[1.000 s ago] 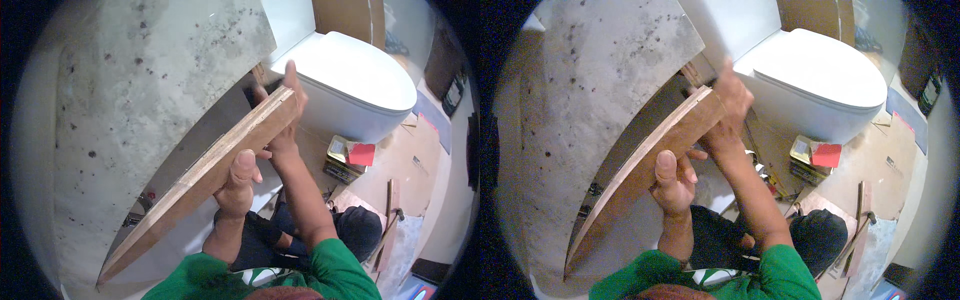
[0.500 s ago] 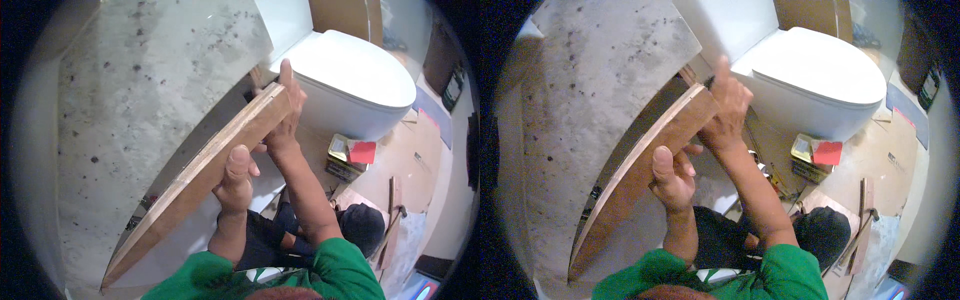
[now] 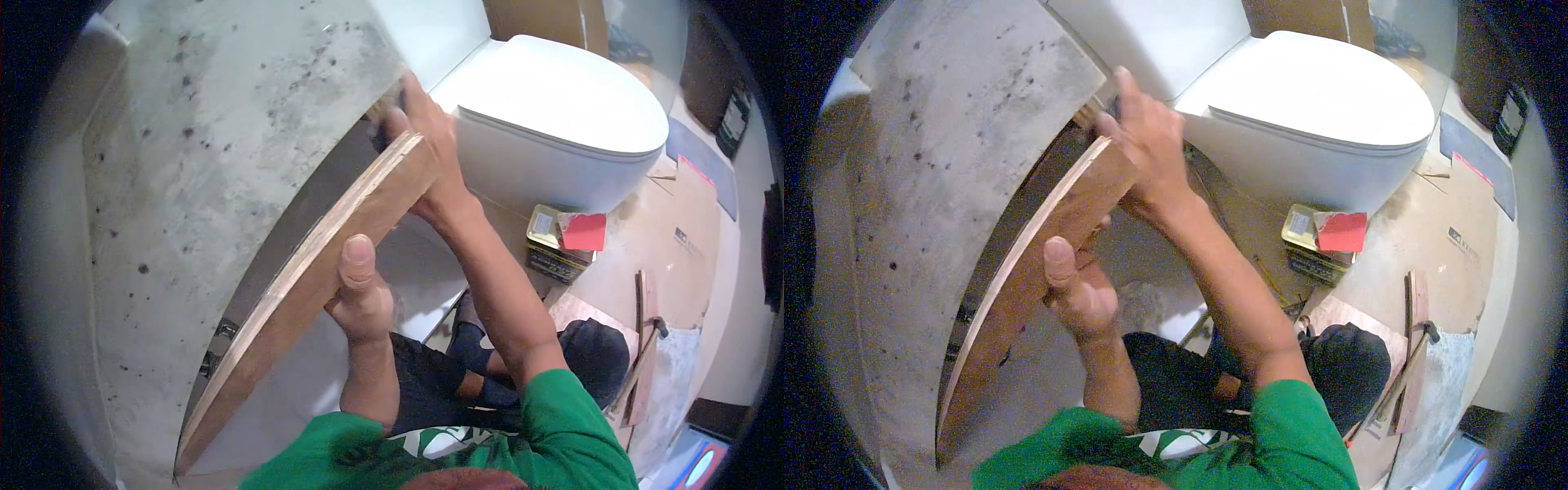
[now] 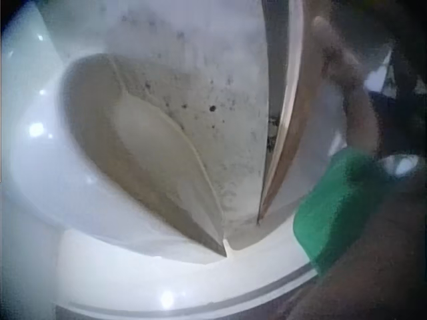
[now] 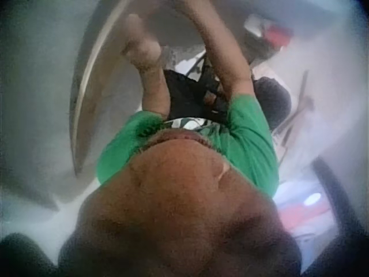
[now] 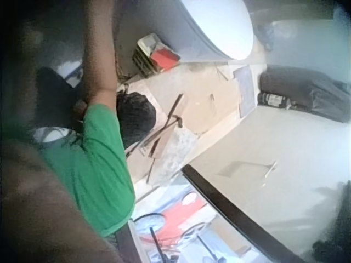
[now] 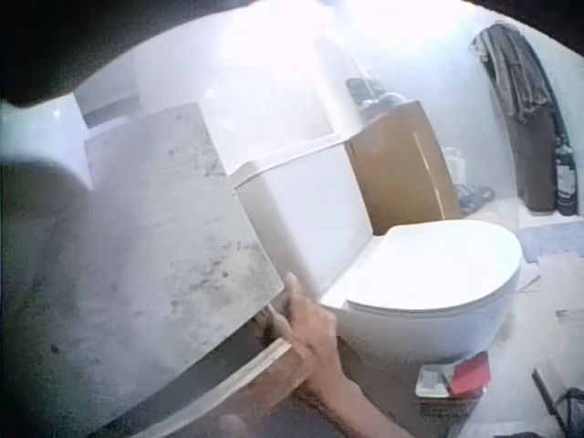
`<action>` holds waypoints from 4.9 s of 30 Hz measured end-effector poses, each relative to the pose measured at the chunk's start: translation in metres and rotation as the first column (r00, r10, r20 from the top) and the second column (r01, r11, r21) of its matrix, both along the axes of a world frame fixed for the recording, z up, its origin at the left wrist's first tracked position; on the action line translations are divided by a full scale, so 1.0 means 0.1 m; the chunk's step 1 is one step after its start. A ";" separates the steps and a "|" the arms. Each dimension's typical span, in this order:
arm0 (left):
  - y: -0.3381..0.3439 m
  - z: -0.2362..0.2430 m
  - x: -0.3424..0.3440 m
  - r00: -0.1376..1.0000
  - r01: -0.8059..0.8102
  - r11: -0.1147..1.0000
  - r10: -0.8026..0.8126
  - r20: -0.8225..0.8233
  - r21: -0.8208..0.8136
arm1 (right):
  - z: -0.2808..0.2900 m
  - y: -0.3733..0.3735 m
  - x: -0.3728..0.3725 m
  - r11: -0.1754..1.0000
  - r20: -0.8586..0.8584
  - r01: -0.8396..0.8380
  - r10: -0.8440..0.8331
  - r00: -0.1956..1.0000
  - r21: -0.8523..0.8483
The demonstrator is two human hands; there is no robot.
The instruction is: The person installs a curved wooden trim piece along the edge of a bathtub. They use a hammer to tap the trim into place, then use a power drill to secure it with screws. The person also uses a utility knife to trim excess material from the trim piece.
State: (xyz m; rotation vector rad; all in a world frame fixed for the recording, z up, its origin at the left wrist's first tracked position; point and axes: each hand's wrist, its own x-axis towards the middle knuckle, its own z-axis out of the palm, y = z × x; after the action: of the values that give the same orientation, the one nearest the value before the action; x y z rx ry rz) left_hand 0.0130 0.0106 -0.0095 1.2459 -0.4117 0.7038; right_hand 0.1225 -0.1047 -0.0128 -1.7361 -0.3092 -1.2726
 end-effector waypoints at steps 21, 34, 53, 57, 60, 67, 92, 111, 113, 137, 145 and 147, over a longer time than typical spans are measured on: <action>0.10 0.15 0.46 0.964 -0.166 0.982 0.142 0.224 0.090 | -1.59 -1.95 -2.70 0.804 -0.683 0.585 -0.487 0.545 -0.107; -0.66 -0.31 1.16 0.700 -0.553 0.820 0.358 0.618 0.151 | -3.26 -2.60 -4.51 0.641 -0.889 0.630 -0.409 -0.204 -0.439; -0.45 0.07 0.66 0.852 -0.495 0.867 0.472 0.229 0.053 | -1.71 -2.02 -3.80 0.424 -0.451 0.362 0.129 0.883 0.830; -0.56 0.20 0.54 0.972 -0.217 0.976 0.214 0.097 0.025 | -1.46 -1.49 -3.25 0.392 -0.088 -0.112 0.457 0.885 0.913; -0.52 0.24 0.53 0.992 -0.118 0.993 0.118 0.049 -0.003 | -1.30 -1.20 -2.56 0.513 -0.200 -0.162 0.579 0.791 0.843; -0.55 0.12 0.58 0.980 -0.156 0.987 0.152 0.130 0.028 | -0.56 -0.89 -1.39 0.197 0.101 -0.511 0.861 0.498 0.837; -0.56 0.14 0.61 0.962 -0.199 0.978 0.206 0.177 -0.058 | -0.50 -0.87 -0.81 0.355 -0.166 -0.648 0.927 0.335 0.674; 0.00 0.27 0.32 0.984 -0.170 0.985 0.169 -0.062 -0.008 | -0.70 0.09 -0.90 0.876 0.147 -0.410 0.384 0.912 0.254; 0.04 0.27 0.35 0.986 -0.148 0.989 0.148 -0.073 0.006 | -0.71 0.13 -0.94 0.873 0.132 -0.414 0.392 0.910 0.259; 0.78 0.26 -0.46 0.970 -0.137 0.988 0.118 -0.214 -0.077 | 0.07 0.57 -1.92 -0.749 0.770 -0.192 0.591 0.239 0.634; 0.79 0.38 -0.51 0.991 -0.030 0.996 0.019 -0.129 -0.086 | -0.08 0.62 -1.99 -0.729 0.758 -0.217 0.599 0.259 0.650; 0.75 0.37 -0.48 0.992 -0.035 0.996 0.025 -0.126 -0.079 | -0.06 0.67 -1.98 -0.727 0.758 -0.220 0.603 0.249 0.650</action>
State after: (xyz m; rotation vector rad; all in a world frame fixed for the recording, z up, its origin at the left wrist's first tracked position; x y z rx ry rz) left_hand -0.0350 0.0853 0.0274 1.2139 -0.2589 0.6581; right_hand -0.0751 -0.0377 -0.0190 0.1869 -0.0699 0.2106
